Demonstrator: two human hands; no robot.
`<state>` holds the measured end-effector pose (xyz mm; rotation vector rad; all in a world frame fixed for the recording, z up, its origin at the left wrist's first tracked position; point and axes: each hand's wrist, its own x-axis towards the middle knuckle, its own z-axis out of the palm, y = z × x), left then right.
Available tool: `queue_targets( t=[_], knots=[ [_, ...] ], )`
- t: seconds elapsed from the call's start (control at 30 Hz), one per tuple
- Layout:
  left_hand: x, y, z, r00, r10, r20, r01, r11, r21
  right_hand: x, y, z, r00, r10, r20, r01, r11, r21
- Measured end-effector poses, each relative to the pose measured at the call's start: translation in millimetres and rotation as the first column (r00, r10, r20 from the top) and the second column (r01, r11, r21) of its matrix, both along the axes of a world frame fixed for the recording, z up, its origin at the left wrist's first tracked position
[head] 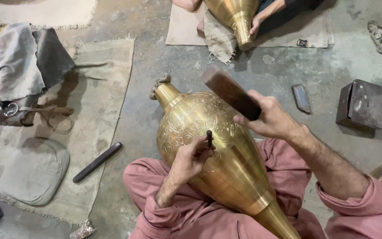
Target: The person sits on the floor with a large brass vase on their lap and engraves decorative patterns into its surface. They hold a small chisel against the brass with one hand and strike it with a wooden mallet in the other, repositioning the chisel repeatedly to work across the engraved design.
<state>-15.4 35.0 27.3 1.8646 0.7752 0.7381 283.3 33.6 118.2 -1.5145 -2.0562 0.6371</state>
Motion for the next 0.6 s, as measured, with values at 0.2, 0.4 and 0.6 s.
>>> queue_targets(
  t=[0.2, 0.4, 0.6],
  knots=[
    [1.5, 1.1, 9.1, 0.999, -0.047, 0.007, 0.047, 0.997, -0.056, 8.7, -9.7, -10.3, 0.996, -0.075, 0.054, 0.072, 0.996, 0.055],
    [0.6, 11.8, 33.7, 0.970, -0.233, -0.070, 0.239, 0.966, 0.098, 23.9, -38.9, -37.6, 0.990, -0.059, 0.126, 0.016, 0.950, 0.312],
    [14.5, 54.9, 48.1, 0.676, -0.663, -0.320, 0.731, 0.660, 0.177, -7.8, -86.8, -106.0, 0.730, -0.111, -0.674, 0.393, 0.875, 0.281]
  ],
)
